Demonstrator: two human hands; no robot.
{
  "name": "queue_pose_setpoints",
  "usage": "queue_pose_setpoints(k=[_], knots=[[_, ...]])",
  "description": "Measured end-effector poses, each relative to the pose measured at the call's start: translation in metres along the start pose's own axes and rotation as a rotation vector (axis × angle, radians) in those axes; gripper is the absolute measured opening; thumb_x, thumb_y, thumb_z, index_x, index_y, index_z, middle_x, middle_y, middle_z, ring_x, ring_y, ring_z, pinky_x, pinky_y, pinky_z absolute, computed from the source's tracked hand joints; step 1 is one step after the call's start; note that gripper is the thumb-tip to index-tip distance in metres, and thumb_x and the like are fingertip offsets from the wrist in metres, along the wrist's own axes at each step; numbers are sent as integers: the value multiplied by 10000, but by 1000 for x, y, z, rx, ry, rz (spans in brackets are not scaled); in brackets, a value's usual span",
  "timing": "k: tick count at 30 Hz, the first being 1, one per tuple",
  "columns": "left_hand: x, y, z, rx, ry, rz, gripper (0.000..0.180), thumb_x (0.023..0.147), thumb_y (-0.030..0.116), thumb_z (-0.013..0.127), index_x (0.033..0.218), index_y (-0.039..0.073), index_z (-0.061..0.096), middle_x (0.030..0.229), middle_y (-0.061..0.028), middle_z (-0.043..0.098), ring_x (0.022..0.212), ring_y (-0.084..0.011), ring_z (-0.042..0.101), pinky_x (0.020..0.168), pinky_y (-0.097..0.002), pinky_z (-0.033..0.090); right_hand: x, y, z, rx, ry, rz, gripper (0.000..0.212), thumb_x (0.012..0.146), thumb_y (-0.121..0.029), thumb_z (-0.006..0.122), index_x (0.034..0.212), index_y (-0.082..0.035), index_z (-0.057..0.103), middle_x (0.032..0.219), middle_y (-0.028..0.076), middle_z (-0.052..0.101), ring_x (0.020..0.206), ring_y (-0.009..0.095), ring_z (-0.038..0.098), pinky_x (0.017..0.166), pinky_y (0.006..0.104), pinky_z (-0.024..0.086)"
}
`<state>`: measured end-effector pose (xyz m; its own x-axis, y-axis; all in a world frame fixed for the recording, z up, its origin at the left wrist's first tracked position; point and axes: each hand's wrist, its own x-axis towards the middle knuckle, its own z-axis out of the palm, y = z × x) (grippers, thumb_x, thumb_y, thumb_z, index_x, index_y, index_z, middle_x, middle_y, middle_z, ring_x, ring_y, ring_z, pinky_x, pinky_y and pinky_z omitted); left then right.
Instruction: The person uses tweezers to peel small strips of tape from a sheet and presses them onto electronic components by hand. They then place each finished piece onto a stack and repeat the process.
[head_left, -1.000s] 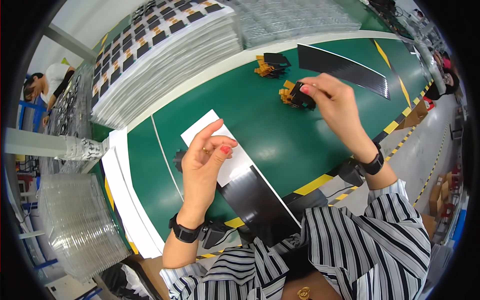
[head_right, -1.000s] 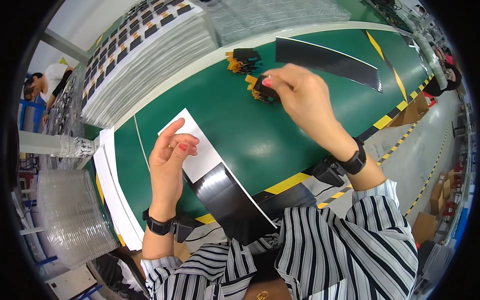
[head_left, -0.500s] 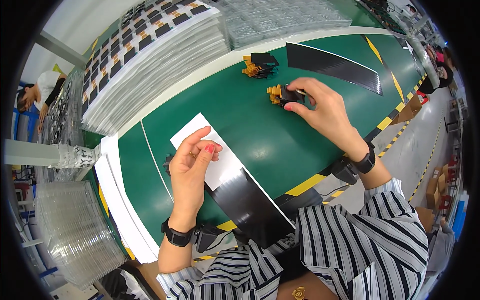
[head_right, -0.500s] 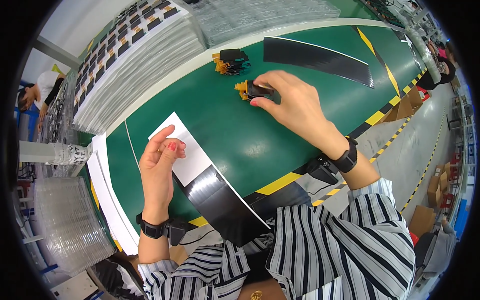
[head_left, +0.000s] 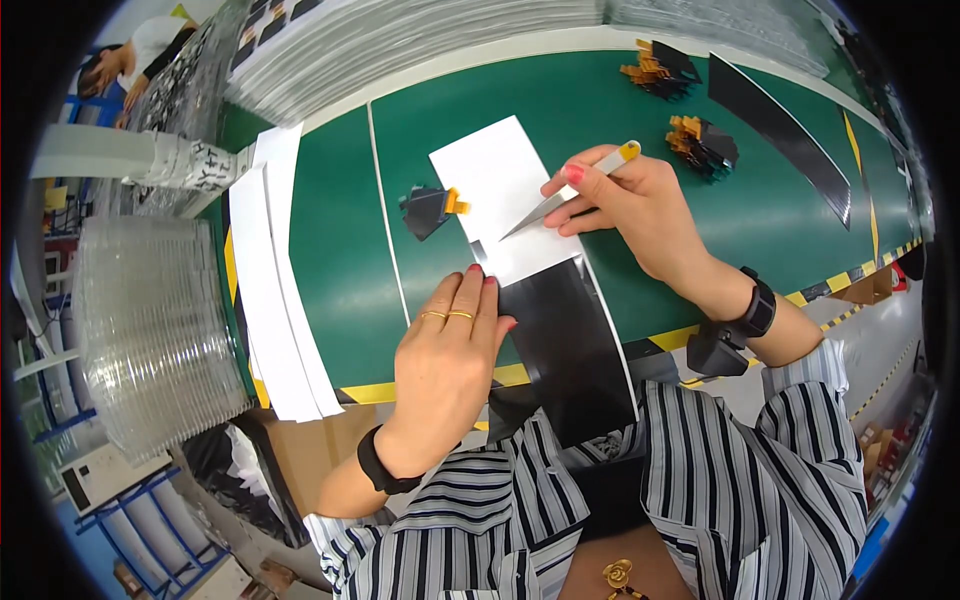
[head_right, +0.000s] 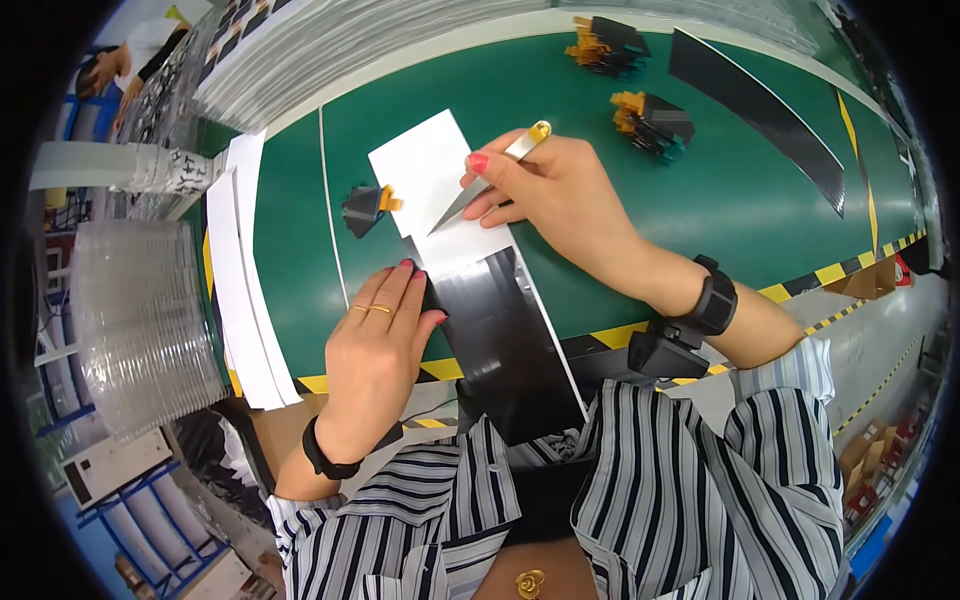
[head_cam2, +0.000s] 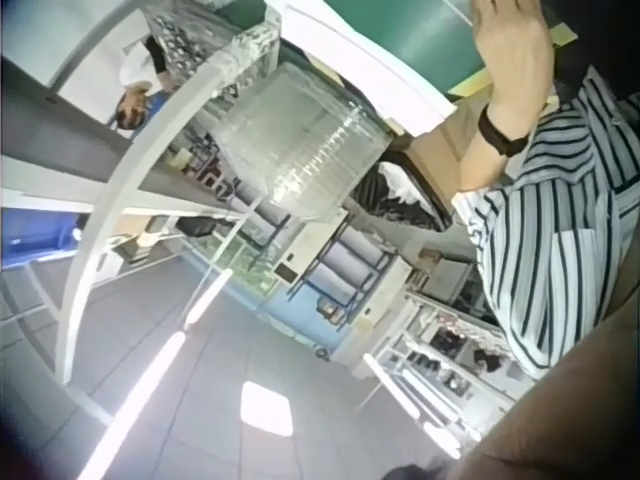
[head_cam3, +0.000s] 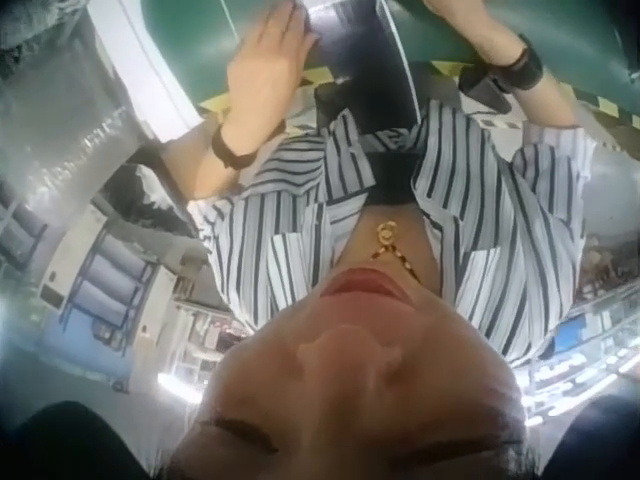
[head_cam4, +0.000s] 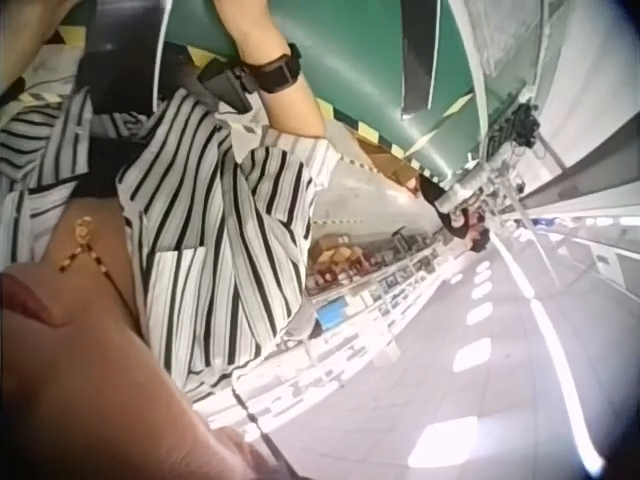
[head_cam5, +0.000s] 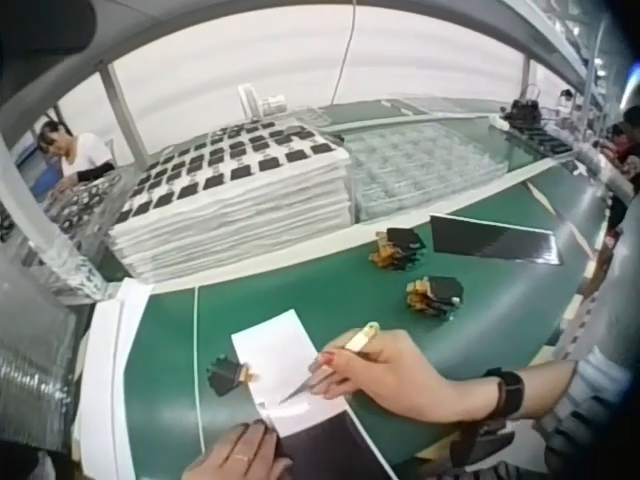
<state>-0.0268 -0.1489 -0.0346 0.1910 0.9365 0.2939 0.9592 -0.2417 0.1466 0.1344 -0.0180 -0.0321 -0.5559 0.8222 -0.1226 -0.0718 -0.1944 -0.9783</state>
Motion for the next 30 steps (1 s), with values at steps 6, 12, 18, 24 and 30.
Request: queue_pose_setpoints(k=[6, 12, 18, 24, 30], knots=[[-25, -31, 5, -66, -2, 9, 299, 681, 159, 648, 913, -22, 596, 993, -120, 574, 925, -244, 546, 755, -324, 464, 14, 27, 31, 89, -17, 36, 232, 882, -132, 438, 896, 81, 528, 864, 162, 579, 700, 224, 624, 610, 259, 526], [-34, -45, -3, -81, -1, 31, 295, 664, 133, 644, 917, -11, 592, 976, -116, 579, 921, -245, 547, 744, -304, 468, 17, 24, 37, 394, -33, 148, 232, 880, -171, 449, 899, 43, 538, 846, 160, 591, 651, 199, 622, 587, 249, 514], [11, -69, -31, -111, -25, -66, 268, 666, 82, 628, 917, 2, 580, 864, -121, 571, 818, -254, 548, 676, -312, 465, 4, 11, 21, 478, 16, 58, 239, 887, -215, 435, 901, 4, 530, 838, 154, 601, 620, 177, 614, 571, 252, 497], [37, -74, -41, -72, 46, -7, 252, 654, 22, 618, 902, 8, 580, 761, -95, 541, 686, -247, 541, 614, -322, 450, -14, -21, 11, 473, 43, -22, 237, 893, -211, 422, 897, -1, 531, 836, 150, 608, 618, 172, 612, 562, 249, 484], [32, -47, -53, -184, 108, -59, 209, 665, -5, 608, 872, 12, 591, 777, -73, 539, 677, -242, 546, 572, -313, 450, -27, -49, -12, 458, 28, -173, 239, 896, -207, 412, 894, -5, 538, 834, 157, 613, 618, 176, 613, 559, 255, 480]])
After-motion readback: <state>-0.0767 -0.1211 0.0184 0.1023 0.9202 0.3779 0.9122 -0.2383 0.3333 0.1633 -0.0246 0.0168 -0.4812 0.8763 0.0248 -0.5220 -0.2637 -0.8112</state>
